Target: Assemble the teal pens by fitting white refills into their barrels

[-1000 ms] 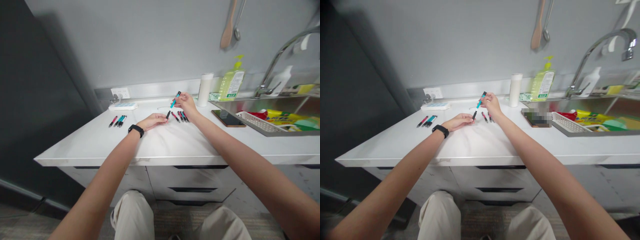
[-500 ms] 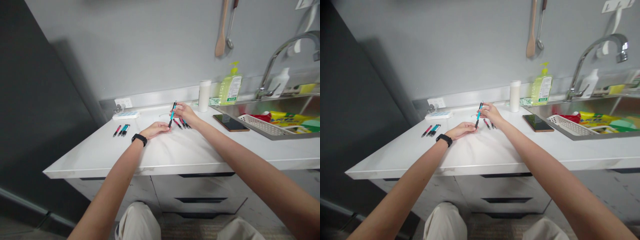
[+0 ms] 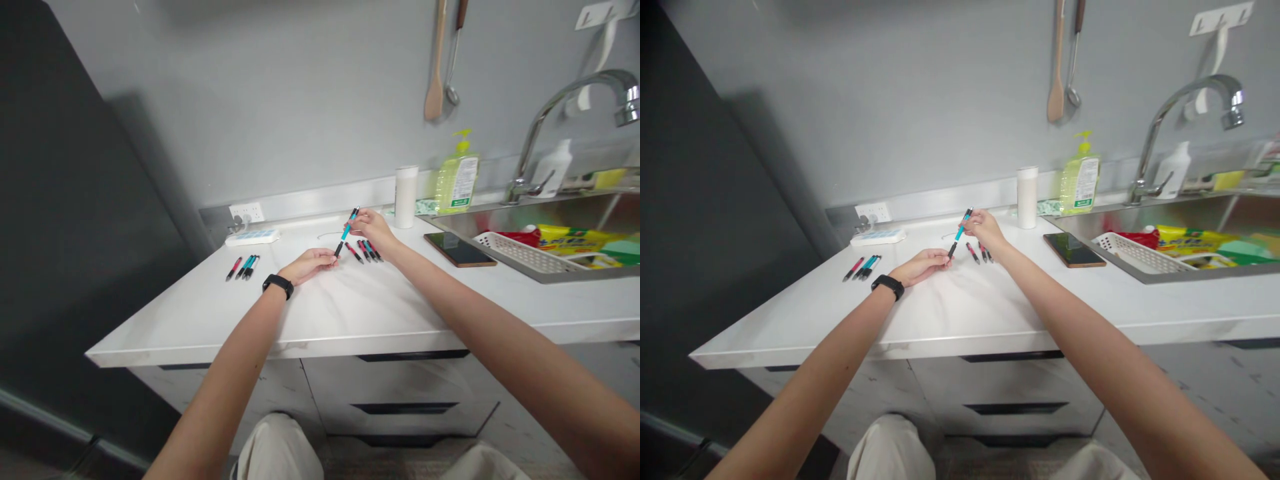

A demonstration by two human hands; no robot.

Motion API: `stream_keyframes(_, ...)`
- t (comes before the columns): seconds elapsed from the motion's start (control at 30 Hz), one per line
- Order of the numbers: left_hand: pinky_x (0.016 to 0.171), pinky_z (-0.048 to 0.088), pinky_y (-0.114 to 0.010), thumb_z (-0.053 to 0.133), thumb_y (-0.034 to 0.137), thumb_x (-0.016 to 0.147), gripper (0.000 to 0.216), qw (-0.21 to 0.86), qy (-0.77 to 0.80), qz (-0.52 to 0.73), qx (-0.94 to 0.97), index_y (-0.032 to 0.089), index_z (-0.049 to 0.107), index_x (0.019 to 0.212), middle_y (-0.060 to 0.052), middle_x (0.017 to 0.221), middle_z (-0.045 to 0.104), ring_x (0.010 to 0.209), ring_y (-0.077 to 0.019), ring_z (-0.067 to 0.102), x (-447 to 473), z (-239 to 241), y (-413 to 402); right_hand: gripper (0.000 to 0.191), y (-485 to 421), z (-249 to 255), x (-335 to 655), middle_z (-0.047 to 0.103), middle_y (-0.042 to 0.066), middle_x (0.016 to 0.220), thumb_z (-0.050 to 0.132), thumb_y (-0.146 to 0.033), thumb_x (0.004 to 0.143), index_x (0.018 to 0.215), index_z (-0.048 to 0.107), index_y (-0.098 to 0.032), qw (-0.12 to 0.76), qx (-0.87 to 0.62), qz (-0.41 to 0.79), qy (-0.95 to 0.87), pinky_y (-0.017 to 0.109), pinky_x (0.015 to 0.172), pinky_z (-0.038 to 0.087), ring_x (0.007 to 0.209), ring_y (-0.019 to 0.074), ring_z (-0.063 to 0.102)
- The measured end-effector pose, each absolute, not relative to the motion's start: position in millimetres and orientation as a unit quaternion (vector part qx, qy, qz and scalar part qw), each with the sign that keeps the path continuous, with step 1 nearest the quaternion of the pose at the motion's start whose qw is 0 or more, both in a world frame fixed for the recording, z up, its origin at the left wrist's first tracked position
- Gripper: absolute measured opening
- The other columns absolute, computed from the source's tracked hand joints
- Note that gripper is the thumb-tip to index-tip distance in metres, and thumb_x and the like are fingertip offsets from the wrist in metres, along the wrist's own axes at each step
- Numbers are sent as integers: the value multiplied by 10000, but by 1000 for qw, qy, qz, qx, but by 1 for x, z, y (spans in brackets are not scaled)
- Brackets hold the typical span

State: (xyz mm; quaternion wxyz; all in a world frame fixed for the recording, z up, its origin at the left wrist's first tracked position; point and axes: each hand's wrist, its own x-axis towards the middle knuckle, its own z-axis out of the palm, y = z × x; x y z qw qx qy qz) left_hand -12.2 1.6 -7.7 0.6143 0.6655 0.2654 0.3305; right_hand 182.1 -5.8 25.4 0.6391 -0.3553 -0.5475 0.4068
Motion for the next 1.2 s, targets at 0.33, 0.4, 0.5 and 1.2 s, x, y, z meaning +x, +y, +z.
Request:
stream_keyframes(0.33, 579, 338, -229, 756, 334, 638, 301, 571, 317, 360, 666, 97, 636, 779, 7, 633, 575, 556, -64, 476, -23, -9, 2, 454, 1, 20, 202, 603, -68, 708, 763, -193, 549, 836, 412, -222, 618, -359, 402, -572, 303, 665, 553, 634, 126, 653)
stream_keyframes(0.4, 581, 344, -229, 758, 334, 635, 294, 572, 315, 354, 669, 100, 626, 754, 6, 624, 573, 557, -65, 478, -26, -8, 2, 418, 0, 17, 205, 602, -60, 717, 751, -173, 557, 855, 461, -211, 582, -376, 398, -602, 276, 610, 544, 602, 121, 650)
stream_keyframes(0.5, 579, 345, -229, 755, 326, 641, 279, 572, 318, 354, 668, 102, 618, 734, 8, 616, 563, 560, -65, 470, -27, -8, 1, 289, -1, 16, 210, 605, -38, 674, 736, -172, 584, 814, 560, -181, 526, -408, 361, -653, 218, 486, 485, 546, 105, 610)
stream_keyframes(1.2, 567, 344, -226, 705, 328, 705, 254, 580, 318, 367, 654, 89, 620, 728, 5, 608, 548, 555, -60, 462, -27, -9, 3, 233, -3, 13, 214, 696, 27, 645, 799, -202, 557, 757, 690, -152, 448, -423, 383, -689, 221, 481, 476, 534, 119, 604)
